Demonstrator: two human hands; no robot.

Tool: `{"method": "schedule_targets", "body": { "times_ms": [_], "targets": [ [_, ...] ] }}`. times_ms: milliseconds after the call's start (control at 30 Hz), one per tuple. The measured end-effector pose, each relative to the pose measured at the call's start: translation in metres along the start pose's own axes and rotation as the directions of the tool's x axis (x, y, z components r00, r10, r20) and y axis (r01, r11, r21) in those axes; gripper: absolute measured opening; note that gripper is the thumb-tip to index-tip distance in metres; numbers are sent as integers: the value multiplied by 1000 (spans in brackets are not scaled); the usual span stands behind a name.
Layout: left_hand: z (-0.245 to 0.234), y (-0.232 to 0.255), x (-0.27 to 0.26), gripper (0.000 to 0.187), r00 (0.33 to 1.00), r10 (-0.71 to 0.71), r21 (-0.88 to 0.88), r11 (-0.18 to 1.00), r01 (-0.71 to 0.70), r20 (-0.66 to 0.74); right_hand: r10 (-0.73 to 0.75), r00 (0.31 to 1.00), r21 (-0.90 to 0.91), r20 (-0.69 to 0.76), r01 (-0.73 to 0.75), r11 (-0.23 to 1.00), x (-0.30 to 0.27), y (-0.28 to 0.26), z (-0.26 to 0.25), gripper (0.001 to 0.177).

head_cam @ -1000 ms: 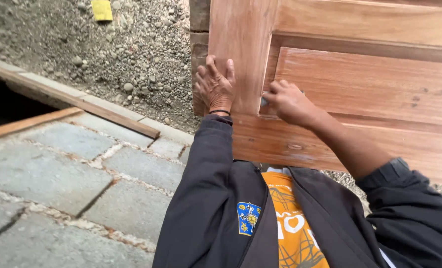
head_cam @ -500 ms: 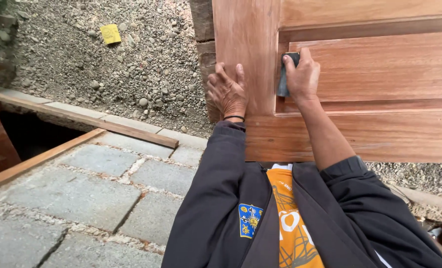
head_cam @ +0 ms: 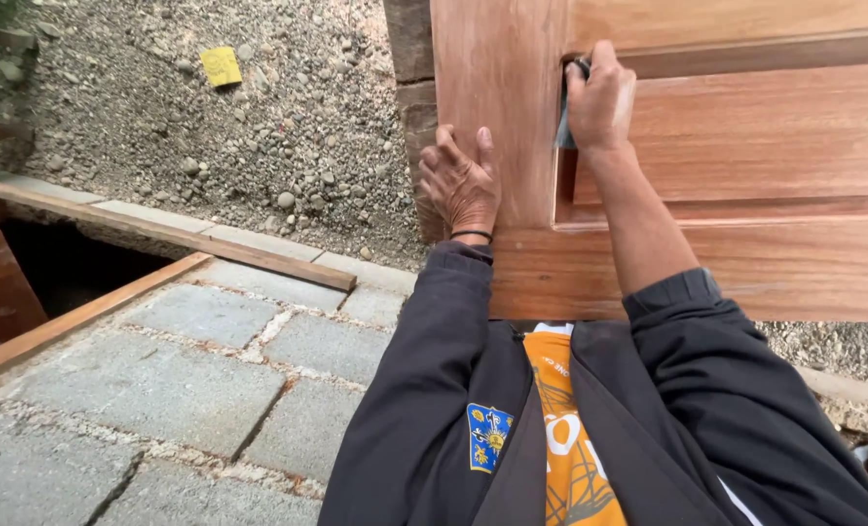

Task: Sanding a wooden door using a sanding block to smooth the surface

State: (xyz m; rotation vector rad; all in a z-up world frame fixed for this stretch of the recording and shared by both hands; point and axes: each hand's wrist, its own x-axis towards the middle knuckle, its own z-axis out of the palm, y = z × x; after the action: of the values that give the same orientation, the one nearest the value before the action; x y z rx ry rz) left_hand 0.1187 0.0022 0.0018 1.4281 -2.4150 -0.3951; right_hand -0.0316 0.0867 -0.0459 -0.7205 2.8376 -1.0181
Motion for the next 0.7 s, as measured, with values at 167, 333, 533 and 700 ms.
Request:
{"method": "schedule_targets", "body": {
  "times_ms": [167,333,533,700],
  "targets": [
    [-2,0,-1,41,1000,-2,-17,1000,2,14,-40,994,-10,100,41,999,-30,-10,-19,17],
    [0,-1,2,42,1000,4,21,1000,-4,6,59,935,-65,350,-39,997,-101,-1,-37,17],
    [-1,-3,0,41,1000,20,12,1000,-20,14,-44,953,29,301,37,999,-33,6,-29,26],
    [-4,1,3,41,1000,8,-10,1000,-8,3,89,977,16,193,-93,996,-32,1,-27,24]
  ]
}}
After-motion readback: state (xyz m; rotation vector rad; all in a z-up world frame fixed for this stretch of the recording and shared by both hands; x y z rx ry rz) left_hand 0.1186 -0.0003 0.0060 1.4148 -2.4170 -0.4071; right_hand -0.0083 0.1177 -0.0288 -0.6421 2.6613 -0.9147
